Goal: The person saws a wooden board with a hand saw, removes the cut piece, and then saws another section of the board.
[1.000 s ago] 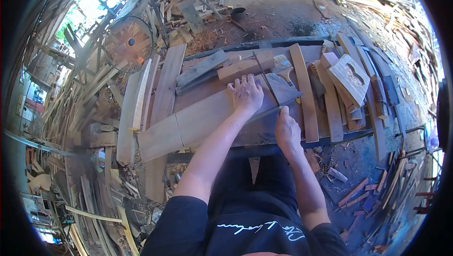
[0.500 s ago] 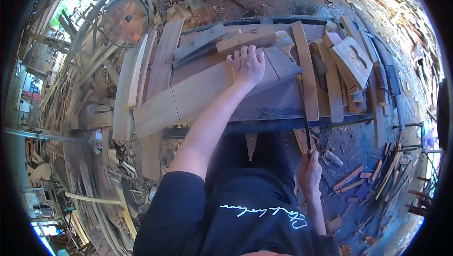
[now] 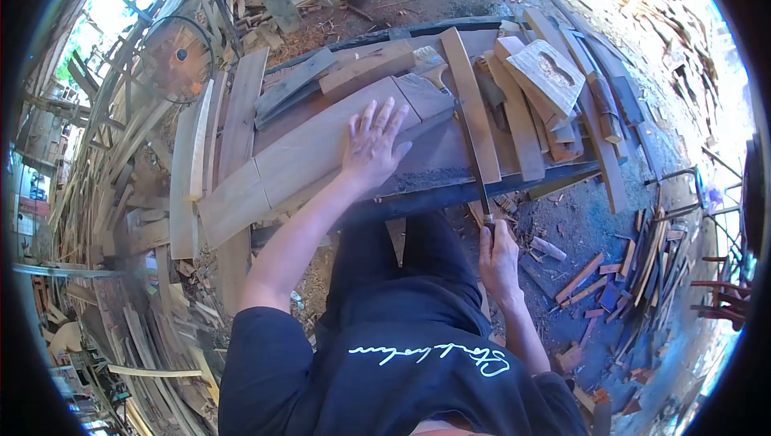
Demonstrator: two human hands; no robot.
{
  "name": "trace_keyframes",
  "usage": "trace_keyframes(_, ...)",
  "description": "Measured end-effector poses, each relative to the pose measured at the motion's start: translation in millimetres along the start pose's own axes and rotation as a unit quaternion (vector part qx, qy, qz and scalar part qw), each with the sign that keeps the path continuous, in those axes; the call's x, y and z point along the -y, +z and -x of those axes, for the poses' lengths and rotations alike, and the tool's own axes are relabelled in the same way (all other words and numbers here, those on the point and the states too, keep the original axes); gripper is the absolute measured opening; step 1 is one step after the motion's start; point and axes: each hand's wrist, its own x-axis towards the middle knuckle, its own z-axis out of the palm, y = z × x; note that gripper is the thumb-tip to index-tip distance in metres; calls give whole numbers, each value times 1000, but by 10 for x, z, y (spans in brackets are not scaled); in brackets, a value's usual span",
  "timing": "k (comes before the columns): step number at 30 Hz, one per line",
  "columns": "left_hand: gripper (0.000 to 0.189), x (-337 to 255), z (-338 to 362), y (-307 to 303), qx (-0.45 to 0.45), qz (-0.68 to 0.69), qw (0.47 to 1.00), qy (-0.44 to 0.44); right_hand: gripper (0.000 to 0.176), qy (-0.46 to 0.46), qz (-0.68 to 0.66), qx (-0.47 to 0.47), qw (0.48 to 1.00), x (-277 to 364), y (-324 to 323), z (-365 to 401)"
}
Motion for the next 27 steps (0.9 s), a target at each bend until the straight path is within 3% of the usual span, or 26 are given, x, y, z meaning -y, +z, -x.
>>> trace_keyframes(4,65,120,375,-171,0,27,1000,-9,17,-41,0,-24,999,85,46,-78)
trace_keyframes(7,67,400,719,-403,40,27,996,-77,18,-51,9,-25,998,93,65,-99)
trace_keyframes(13,67,1388,1599,-739,60,-4,948,-312,19,-27,46,-7,999,-85,86,-57)
trace_keyframes(15,62,1788,1891,-715,23,-22,946,-324,19,41,2,18,999,-123,118,-57)
trace_keyframes(16,59,1913,1928,-747,-14,-39,944,-326,19,28,9,13,999,-80,134,-60)
trace_keyframes(21,44,2293,1876,-717,-17,58,945,-322,18,-27,2,-14,1000,85,269,-120)
trace_keyframes(23,44,2377,1834,-662,-33,73,951,-300,22,-107,21,-53,993,120,332,-137)
trace_keyframes(24,45,2369,1828,-668,-33,67,949,-308,22,-57,4,-23,998,28,362,-129)
trace_keyframes(27,46,2363,1842,-670,-45,62,944,-321,22,-69,19,-25,997,-63,422,-139)
